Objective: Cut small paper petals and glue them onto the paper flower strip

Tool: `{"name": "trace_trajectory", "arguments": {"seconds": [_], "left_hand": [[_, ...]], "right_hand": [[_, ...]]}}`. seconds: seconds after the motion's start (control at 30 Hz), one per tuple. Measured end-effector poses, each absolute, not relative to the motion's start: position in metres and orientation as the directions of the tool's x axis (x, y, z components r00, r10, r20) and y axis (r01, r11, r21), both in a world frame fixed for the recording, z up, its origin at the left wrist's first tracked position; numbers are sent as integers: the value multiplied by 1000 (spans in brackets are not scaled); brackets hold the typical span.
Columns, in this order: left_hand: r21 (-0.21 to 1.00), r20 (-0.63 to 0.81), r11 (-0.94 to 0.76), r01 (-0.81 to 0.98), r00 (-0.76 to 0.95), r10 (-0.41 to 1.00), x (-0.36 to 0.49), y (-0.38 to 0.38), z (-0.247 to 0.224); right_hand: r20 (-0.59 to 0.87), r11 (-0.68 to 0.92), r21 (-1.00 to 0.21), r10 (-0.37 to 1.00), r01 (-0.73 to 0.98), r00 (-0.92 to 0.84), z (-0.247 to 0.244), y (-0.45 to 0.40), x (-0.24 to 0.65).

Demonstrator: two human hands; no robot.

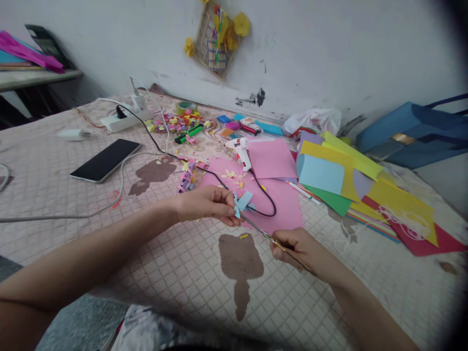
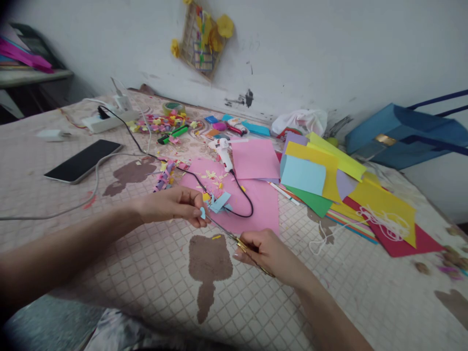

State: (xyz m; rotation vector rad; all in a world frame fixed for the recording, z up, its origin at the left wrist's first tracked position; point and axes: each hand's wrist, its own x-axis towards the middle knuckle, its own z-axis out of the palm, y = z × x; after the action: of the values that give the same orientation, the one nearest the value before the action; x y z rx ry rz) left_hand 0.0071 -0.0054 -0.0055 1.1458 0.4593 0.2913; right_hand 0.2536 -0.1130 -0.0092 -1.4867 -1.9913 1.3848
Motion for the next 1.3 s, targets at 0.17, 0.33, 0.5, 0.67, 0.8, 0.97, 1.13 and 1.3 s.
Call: {"name": "trace_trajectory", "arguments": {"seconds": [0.17,0.33,0.5,0.67,0.8,0.97,1.13,1.3], "left_hand": [[903,-204,424,-64,807,555,11,-9,-5],[908,-181,393,-146,708,682,18,-19,-7],[908,-155,370,-195,665,731,23,-28,-8],[897,-155,379,-227,642,751,24,-30,-11],[888,-158,396,-234,653,740,25,-31,-12],[884,-152,398,-246,653,742,26,-33,-10],[888,-156,389,-244,637,755,26,-35,-11],[881,-146,383,-276,613,776,28,-37,-13]], "right_hand": [[-262,10,-829,877,560,-403,-6,-115,248],[-223,-28,-888,899,459,-378,-2,-118,236],[-209,-61,-925,906,374,-369,-11,-119,231],[-221,-93,-942,895,323,-387,-21,-119,232],[-226,-108,-949,889,297,-399,-24,-119,233],[-218,-98,-947,895,305,-389,-20,-119,231],[-223,-110,-947,901,303,-372,-19,-118,228],[-225,-115,-943,913,313,-341,-20,-117,225]]}}
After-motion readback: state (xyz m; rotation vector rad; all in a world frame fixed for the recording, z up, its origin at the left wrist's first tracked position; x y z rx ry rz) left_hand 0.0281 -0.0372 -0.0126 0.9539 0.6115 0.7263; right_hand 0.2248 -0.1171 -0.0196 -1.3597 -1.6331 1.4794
